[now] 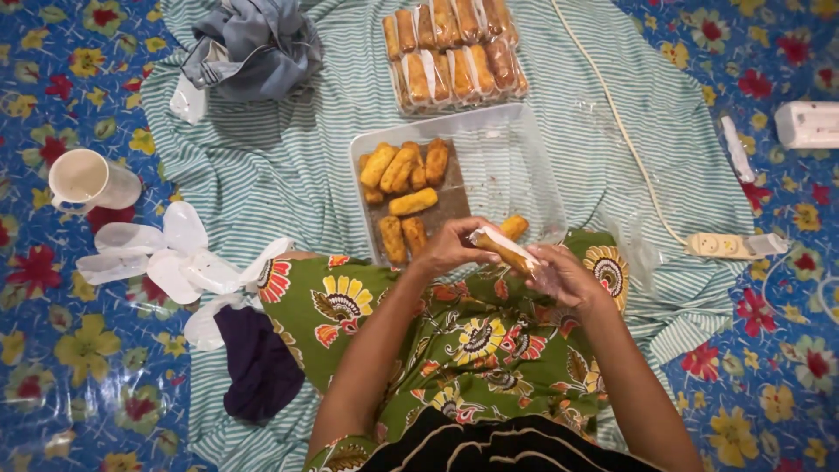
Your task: Wrapping fried food items in plastic sheets and organizing them in a tray.
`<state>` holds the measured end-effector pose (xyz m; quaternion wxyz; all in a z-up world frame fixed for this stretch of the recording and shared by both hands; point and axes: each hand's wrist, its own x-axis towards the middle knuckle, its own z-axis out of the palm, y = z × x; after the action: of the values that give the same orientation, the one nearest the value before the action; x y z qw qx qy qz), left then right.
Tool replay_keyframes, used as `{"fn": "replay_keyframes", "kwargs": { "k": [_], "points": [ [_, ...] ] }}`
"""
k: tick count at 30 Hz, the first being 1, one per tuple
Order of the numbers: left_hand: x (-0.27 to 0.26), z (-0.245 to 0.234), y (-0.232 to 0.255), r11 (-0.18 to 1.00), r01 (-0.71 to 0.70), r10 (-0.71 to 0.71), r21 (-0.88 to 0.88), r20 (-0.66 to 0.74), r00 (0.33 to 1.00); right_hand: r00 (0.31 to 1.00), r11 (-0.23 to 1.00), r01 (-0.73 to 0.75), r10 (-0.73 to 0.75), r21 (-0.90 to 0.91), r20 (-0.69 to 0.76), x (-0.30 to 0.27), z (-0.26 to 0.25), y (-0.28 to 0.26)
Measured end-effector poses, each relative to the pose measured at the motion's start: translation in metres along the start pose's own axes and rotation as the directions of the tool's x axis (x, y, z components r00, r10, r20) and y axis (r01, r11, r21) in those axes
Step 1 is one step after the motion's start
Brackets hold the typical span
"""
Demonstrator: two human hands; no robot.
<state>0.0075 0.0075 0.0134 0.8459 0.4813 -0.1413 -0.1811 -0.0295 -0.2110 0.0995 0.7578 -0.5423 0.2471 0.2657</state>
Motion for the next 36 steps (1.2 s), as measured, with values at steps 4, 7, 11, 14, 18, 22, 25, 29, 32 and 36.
{"fn": "replay_keyframes", "kwargs": {
  "k": [4, 7, 11, 14, 18, 22, 25, 29, 32, 36],
  "points": [
    [0.002, -0.009, -0.027, 0.997, -0.018, 0.014, -0.079, -0.048, 0.999, 1.000, 0.999, 0.003, -0.002, -0.050, 0.012, -0.018, 0.019, -0.015],
    [0.004, -0.014, -0.034, 0.993, -0.045, 0.036, -0.110, -0.076, 0.996, 1.000, 0.996, -0.007, 0.008, -0.092, 0.011, -0.019, 0.013, -0.013],
    [0.003, -0.018, -0.035, 0.987, -0.065, 0.050, -0.145, -0.102, 0.993, 1.000, 0.982, -0.015, 0.020, -0.186, 0.024, -0.001, -0.023, 0.007],
    [0.004, -0.023, -0.033, 0.990, -0.060, 0.047, -0.124, -0.105, 0.993, 0.997, 0.943, -0.076, 0.079, -0.323, -0.003, -0.015, -0.018, -0.003],
    [0.000, -0.020, -0.014, 0.995, -0.034, 0.023, -0.097, -0.119, 0.993, 0.990, 0.911, -0.141, 0.119, -0.389, -0.082, 0.006, -0.064, 0.006],
    [-0.002, -0.012, 0.002, 0.999, 0.022, -0.027, -0.050, -0.112, 0.993, 0.998, 0.899, 0.044, -0.055, -0.436, -0.013, 0.006, -0.061, -0.012],
    [0.001, -0.011, -0.011, 0.998, 0.047, -0.051, -0.042, -0.097, 0.994, 0.980, 0.872, 0.195, -0.154, -0.448, 0.128, 0.000, -0.032, -0.025],
    [0.003, -0.010, -0.025, 0.998, 0.057, -0.059, -0.038, -0.067, 0.996, 0.918, 0.859, 0.316, -0.170, -0.403, 0.358, 0.026, -0.027, 0.001],
    [0.008, -0.021, -0.040, 0.996, 0.081, -0.080, 0.026, -0.041, 0.996, 0.927, 0.805, 0.269, -0.066, -0.529, 0.370, 0.026, -0.013, 0.002],
    [0.022, -0.039, -0.086, 0.997, 0.072, -0.071, 0.009, -0.078, 0.994, 0.955, 0.833, 0.160, 0.005, -0.529, 0.295, 0.008, 0.021, -0.003]
  ]
}}
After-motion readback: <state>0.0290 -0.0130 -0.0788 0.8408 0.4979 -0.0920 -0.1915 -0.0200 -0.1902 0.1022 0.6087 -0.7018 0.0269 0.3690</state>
